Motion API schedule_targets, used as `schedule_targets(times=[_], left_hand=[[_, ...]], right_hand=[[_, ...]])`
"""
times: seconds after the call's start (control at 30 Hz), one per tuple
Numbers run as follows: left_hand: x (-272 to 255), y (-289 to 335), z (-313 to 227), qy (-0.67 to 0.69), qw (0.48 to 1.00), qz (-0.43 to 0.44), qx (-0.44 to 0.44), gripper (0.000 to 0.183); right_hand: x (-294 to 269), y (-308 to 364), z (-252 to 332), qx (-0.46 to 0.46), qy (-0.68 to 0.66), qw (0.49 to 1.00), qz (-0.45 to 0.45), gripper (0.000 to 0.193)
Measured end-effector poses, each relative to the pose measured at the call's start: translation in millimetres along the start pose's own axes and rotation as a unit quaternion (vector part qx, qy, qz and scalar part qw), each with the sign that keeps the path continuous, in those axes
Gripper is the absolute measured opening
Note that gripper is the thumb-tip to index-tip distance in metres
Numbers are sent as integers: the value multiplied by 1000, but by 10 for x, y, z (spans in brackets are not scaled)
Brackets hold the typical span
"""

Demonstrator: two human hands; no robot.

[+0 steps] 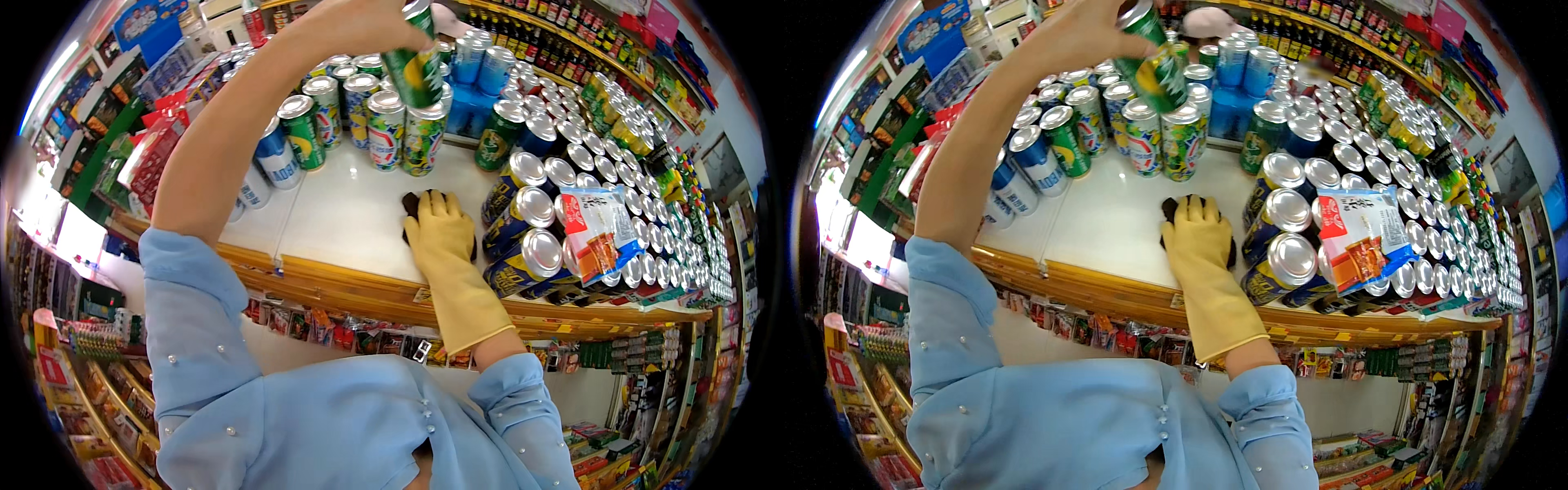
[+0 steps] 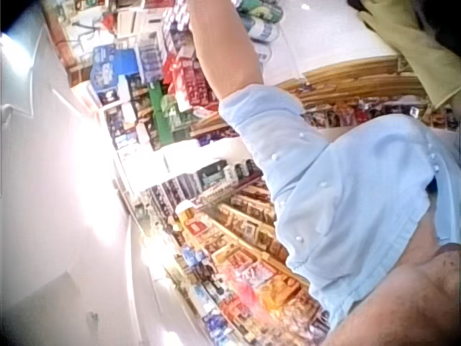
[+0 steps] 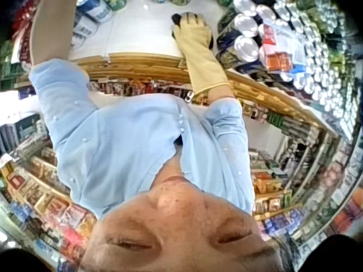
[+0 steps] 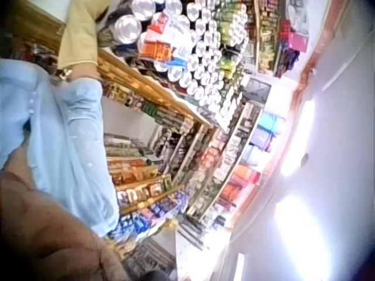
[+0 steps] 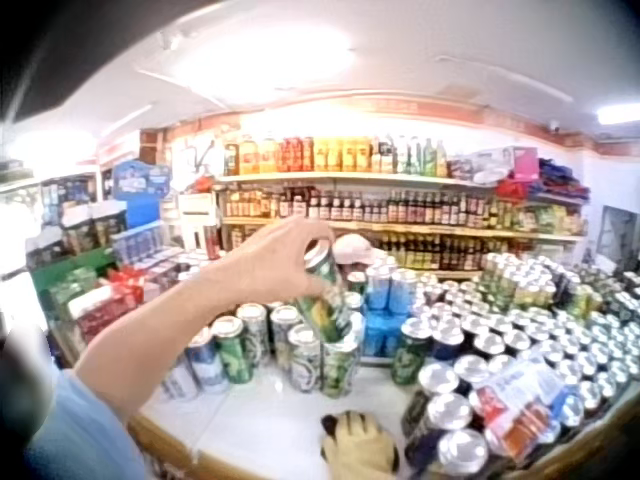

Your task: The person puts on yellow rubber gloves and walks through a small store. They wipe a shelf with a dark cloth and rearrange beverage cans on the shelf.

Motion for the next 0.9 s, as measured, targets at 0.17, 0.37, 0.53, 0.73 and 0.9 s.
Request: schedule_targets(times=[0.17,0.37,0.53,0.73,0.9], left_hand=[[38,599,345,-60,980,170,-87,59],[582,1235,963,-108,975,163,-109,57],[949,1481,1132,-115,952,220,-180,61],[1121,1434,1027,-150,947,238,-153,65],[1044,1349,1016,-254,939,222,-67,53]], right_hand=[[-37,4,22,-6,7,1000,7,46],[-26,16,44,-18,8,1000,9,47],[-55,14,41,-21,-7,1000,-13,45],[-40,8,11,-15,-4,1000,-14,44],[-73,-17,44,-3,1,1000,25,45]])
Point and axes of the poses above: each hand's wrist, its own y-axis away from the middle knuckle, its own x-axis out of the palm, z = x × y, the point moved 6 cm from there along -y, towards the middle knuckle, and after that the axes turned 15 degrees about -z, right-handed, at the moved point
